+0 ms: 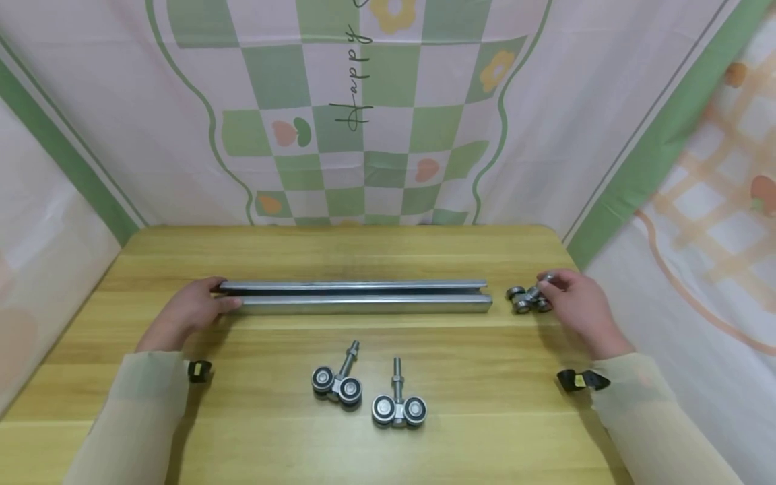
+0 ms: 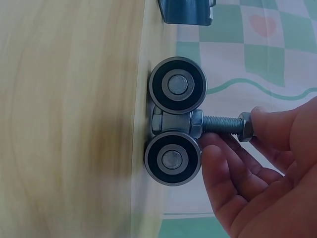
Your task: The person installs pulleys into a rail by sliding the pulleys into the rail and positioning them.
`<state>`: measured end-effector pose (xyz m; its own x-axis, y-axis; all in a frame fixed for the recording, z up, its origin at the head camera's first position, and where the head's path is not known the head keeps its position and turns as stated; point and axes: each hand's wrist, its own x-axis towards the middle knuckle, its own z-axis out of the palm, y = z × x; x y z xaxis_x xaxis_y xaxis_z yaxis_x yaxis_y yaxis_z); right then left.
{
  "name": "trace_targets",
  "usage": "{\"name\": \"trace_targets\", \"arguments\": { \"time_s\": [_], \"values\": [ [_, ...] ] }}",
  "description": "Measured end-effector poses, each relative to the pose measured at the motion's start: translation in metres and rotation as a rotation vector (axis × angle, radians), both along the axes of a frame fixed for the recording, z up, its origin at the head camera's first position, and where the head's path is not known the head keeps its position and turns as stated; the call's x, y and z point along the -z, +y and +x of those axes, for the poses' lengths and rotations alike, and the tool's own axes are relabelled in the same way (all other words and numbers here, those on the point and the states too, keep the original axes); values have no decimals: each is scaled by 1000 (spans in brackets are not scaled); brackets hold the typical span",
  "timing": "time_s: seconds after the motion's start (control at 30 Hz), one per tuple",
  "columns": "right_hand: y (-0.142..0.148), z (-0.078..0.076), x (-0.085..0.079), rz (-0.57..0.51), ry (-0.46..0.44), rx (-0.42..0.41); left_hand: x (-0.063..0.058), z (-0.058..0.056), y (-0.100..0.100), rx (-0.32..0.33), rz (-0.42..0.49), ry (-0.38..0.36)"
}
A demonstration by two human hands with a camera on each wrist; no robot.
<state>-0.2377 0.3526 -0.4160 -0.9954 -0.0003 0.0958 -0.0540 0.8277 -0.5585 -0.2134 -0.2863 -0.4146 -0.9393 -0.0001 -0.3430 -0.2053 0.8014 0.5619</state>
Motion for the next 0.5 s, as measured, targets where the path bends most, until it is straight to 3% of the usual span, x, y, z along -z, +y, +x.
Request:
{"name": "trace_targets", "arguments": {
  "time_s": [0.5],
  "values": [
    [-18,-1,-2,17,34,-3,0,0,-1,9,-10,7]
  ]
}}
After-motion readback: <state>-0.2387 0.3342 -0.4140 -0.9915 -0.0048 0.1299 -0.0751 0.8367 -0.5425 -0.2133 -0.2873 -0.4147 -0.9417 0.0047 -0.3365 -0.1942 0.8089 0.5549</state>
